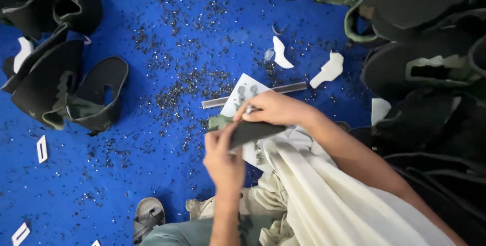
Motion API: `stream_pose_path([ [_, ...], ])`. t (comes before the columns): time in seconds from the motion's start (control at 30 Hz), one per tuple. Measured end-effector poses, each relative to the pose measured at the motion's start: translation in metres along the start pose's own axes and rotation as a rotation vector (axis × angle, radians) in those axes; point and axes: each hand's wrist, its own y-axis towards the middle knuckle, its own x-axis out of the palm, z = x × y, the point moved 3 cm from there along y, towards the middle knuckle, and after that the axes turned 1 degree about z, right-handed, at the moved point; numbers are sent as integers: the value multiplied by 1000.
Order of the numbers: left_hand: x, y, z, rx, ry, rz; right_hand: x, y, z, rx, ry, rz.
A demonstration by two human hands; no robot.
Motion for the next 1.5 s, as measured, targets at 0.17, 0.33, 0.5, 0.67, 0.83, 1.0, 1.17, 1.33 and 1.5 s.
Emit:
stream_pose_path([
  [0.17,-30,49,-14,60,-87,-111,-17,-8,20,-430,673,-123],
  [0.33,-14,143,-14,69,-238,-37,-41,22,34,-80,417,147],
  [0.5,43,182,-58,92,-422,2,-60,62,77,9,-65,517],
  [0.67,90,60,-152,360,-178,-293,11,16,99,-72,-305,236],
  [0.83,52,-7,-87,261,105,-392,79,-45,82,68,-333,167],
  [1.0,67,-55,-74,422,347,-430,92,-34,88,180,-442,42],
  [1.17,70,-77,-66,318,581,-428,79,-3,90,139,-400,155],
  [1.33,4,-101,-50,15,413,-442,65,33,108,128,507,255],
  [1.5,-12,-148,-72,-586,552,-790,83,42,99,10,827,120],
])
